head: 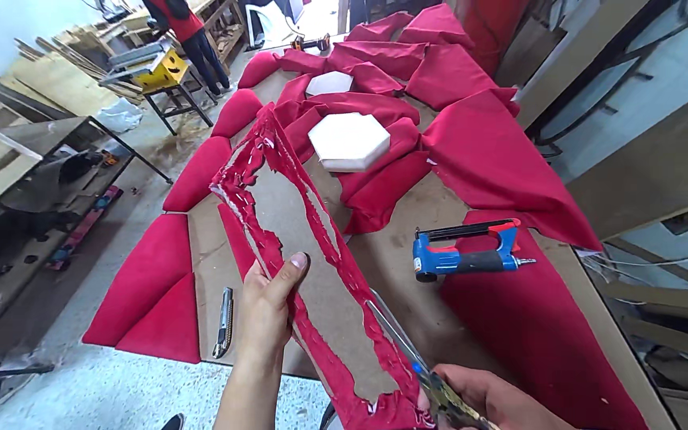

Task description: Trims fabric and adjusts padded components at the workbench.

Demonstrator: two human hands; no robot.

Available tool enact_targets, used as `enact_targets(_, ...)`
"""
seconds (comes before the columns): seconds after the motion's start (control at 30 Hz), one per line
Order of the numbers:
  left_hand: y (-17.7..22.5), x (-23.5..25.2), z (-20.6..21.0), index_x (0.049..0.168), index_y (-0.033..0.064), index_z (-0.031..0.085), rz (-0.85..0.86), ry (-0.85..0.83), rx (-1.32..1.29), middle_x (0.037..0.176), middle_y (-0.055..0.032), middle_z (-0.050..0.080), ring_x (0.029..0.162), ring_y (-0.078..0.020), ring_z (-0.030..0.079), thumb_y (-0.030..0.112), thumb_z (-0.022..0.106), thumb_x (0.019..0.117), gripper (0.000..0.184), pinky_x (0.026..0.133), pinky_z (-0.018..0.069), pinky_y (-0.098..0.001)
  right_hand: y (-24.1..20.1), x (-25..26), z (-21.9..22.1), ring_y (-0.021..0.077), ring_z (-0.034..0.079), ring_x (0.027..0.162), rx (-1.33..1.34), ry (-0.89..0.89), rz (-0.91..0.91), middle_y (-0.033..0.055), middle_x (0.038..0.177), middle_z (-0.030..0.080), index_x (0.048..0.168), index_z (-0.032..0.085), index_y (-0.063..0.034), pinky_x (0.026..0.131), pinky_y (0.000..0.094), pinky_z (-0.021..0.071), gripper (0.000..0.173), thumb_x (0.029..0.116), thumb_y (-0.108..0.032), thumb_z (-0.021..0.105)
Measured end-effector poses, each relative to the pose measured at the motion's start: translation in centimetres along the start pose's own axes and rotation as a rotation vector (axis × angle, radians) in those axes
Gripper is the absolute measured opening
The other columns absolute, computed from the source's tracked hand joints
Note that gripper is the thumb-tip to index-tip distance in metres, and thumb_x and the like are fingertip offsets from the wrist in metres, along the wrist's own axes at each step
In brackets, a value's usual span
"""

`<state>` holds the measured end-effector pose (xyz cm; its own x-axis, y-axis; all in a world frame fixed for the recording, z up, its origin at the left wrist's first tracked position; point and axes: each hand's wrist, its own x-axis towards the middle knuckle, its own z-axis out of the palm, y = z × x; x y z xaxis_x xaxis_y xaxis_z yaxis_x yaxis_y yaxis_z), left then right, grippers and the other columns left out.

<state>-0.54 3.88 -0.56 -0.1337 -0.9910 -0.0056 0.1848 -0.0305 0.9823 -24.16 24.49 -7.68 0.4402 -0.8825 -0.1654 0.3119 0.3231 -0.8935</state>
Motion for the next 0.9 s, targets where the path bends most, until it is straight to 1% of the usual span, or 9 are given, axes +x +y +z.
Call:
enact_targets(0.1, 0.0, 0.2, -0.1, 0.109, 0.0070, 0.065, -0.006, -0.078, -0.030, 0.081, -0.0104, 0.072, 0.066, -0.0138, 0.071, 0.019, 0.072, 0.0914, 0.022, 0.059, 0.0611, -0.0290, 0.2, 1.1, 0.5, 0.0130, 0.064, 0.063, -0.003, 0.034, -0.058, 0.0050, 0.085, 0.067, 0.126, 0.058, -0.0099, 0.055, 0.0301, 0.0565, 0.051, 0.0910, -0.042, 0.077)
enact_targets(0.23, -0.8, 0.4, -0.2, 0.103, 0.0051, 0.069, -0.035, -0.234, -0.029, 0.080, -0.0132, 0.073, 0.065, -0.0164, 0.071, 0.018, 0.080, 0.0857, 0.024, 0.061, 0.0614, -0.0315, -0.6, 2.5, 2.9, 0.0142, 0.064, 0.058, -0.008, 0.304, -0.150, 0.0056, 0.083, 0.069, 0.117, 0.059, -0.0087, 0.048, 0.0315, 0.0561, 0.052, 0.0858, -0.043, 0.082)
enact_targets(0.33, -0.6, 0.3, 0.5, 0.102, 0.0069, 0.069, 0.016, -0.301, -0.006, 0.076, -0.0113, 0.071, 0.063, -0.0149, 0.069, 0.021, 0.084, 0.0839, 0.028, 0.060, 0.0598, -0.0297, -2.7, 4.1, 3.7, 0.0155, 0.063, 0.052, -0.048, 0.436, -0.197, 0.0058, 0.079, 0.068, 0.114, 0.057, -0.0087, 0.042, 0.0326, 0.0555, 0.057, 0.0801, -0.043, 0.087)
enact_targets(0.43, -0.1, -0.1, 1.0, 0.108, 0.0049, 0.068, 0.044, -0.396, 0.015, 0.083, -0.0140, 0.074, 0.071, -0.0198, 0.073, 0.020, 0.085, 0.0838, 0.033, 0.067, 0.0636, -0.0349, -6.1, 5.1, 2.9, 0.0127, 0.062, 0.049, -0.107, 0.509, -0.243, 0.0034, 0.077, 0.068, 0.108, 0.063, -0.0115, 0.039, 0.0307, 0.0544, 0.054, 0.0751, -0.044, 0.090)
enact_targets(0.53, 0.7, -0.2, 1.5, 0.109, 0.0041, 0.068, 0.101, -0.431, -0.006, 0.086, -0.0140, 0.075, 0.074, -0.0202, 0.074, 0.019, 0.085, 0.0842, 0.033, 0.071, 0.0645, -0.0355, -9.9, 4.7, 1.1, 0.0111, 0.060, 0.047, -0.259, 0.518, -0.316, 0.0020, 0.071, 0.066, 0.107, 0.066, -0.0158, 0.039, 0.0293, 0.0537, 0.046, 0.0787, -0.046, 0.087)
enact_targets(0.63, 1.1, 0.6, 1.4, 0.110, 0.0014, 0.067, 0.116, -0.382, 0.002, 0.087, -0.0157, 0.074, 0.075, -0.0222, 0.074, 0.023, 0.085, 0.0834, 0.039, 0.071, 0.0645, -0.0375, -11.4, 2.2, -0.2, 0.0091, 0.060, 0.049, -0.347, 0.428, -0.330, -0.0003, 0.074, 0.065, 0.112, 0.066, -0.0198, 0.041, 0.0287, 0.0545, 0.043, 0.0827, -0.046, 0.084)
enact_targets(0.73, 1.4, 2.0, 0.6, 0.111, -0.0029, 0.064, 0.149, -0.320, 0.047, 0.092, -0.0160, 0.074, 0.082, -0.0245, 0.075, 0.022, 0.088, 0.0798, 0.047, 0.076, 0.0651, -0.0407, -10.2, 0.9, 0.0, 0.0133, 0.066, 0.066, -0.379, 0.311, -0.228, 0.0023, 0.089, 0.070, 0.121, 0.060, -0.0133, 0.055, 0.0341, 0.0582, 0.057, 0.0837, -0.050, 0.081)
enact_targets(0.8, 0.7, 2.2, -0.1, 0.114, -0.0030, 0.064, 0.179, -0.349, 0.069, 0.096, -0.0137, 0.075, 0.088, -0.0232, 0.075, 0.022, 0.089, 0.0787, 0.050, 0.082, 0.0648, -0.0412, -9.2, 1.8, 0.8, 0.0137, 0.067, 0.066, -0.310, 0.308, -0.212, 0.0024, 0.087, 0.070, 0.123, 0.058, -0.0106, 0.055, 0.0337, 0.0581, 0.062, 0.0823, -0.050, 0.083)
enact_targets(0.9, -1.5, 1.0, -0.3, 0.111, -0.0004, 0.067, 0.182, -0.412, 0.107, 0.094, -0.0095, 0.076, 0.087, -0.0191, 0.075, 0.025, 0.089, 0.0792, 0.046, 0.081, 0.0646, -0.0385, -8.4, 3.8, 0.6, 0.0132, 0.066, 0.063, -0.173, 0.299, -0.283, 0.0023, 0.085, 0.070, 0.120, 0.058, -0.0128, 0.054, 0.0318, 0.0583, 0.054, 0.0834, -0.042, 0.084)
